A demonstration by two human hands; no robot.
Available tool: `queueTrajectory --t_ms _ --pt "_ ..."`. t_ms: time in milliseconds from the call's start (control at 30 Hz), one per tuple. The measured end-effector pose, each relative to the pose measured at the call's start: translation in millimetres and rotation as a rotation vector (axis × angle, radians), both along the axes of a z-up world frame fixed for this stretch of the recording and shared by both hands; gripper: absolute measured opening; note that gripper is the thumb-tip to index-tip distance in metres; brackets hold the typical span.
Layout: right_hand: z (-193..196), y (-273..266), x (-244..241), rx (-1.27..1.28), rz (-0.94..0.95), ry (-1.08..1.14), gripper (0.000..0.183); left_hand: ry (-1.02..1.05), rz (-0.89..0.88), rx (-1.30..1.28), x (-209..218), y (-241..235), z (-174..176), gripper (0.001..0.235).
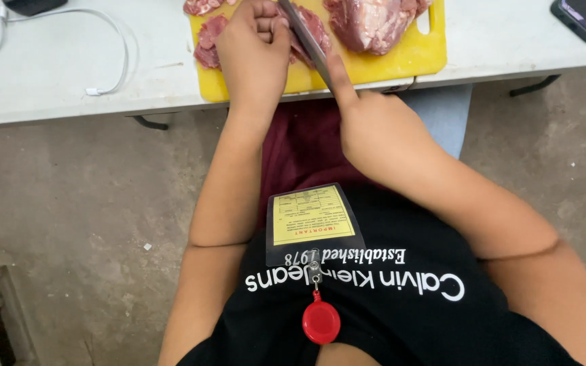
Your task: The person cuts a large piece of raw meat into smaller chunks using a knife on a yellow cutting board. They also use their hands to pull apart and separate the meat fibers during the process.
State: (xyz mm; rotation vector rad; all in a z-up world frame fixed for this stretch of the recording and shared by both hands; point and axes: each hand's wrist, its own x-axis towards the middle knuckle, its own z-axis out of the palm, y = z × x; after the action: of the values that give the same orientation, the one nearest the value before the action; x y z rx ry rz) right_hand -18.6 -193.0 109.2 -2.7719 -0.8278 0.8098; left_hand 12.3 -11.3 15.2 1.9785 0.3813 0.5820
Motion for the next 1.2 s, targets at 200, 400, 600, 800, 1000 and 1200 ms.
queueTrajectory --t_ms 200,400,600,800,1000,1200 --pt "19 -47 -24 -0.035 -0.036 0.084 0.081 -0.028 0.0 0.06 -7 1 3 0.015" --pt "20 -26 -9 0.138 0.024 -0.013 0.077 -0.043 -0.049 -0.001 -16 -3 13 0.028" --pt "-5 1 11 0.131 0.031 -0.108 0.083 -0.09 -0.115 -0.039 -19 -4 11 0.034" --pt "15 4 11 0.112 0.001 -0.094 0.08 -0.069 -0.096 -0.036 -22 -1 16 0.031" --pt "6 3 -1 0.022 0.001 -0.061 0.082 -0.09 -0.1 -0.037 -20 -1 7 0.028" --pt "-3 32 27 0.129 -0.042 -0.111 0.084 -0.142 -0.166 0.028 -25 0 15 0.029"
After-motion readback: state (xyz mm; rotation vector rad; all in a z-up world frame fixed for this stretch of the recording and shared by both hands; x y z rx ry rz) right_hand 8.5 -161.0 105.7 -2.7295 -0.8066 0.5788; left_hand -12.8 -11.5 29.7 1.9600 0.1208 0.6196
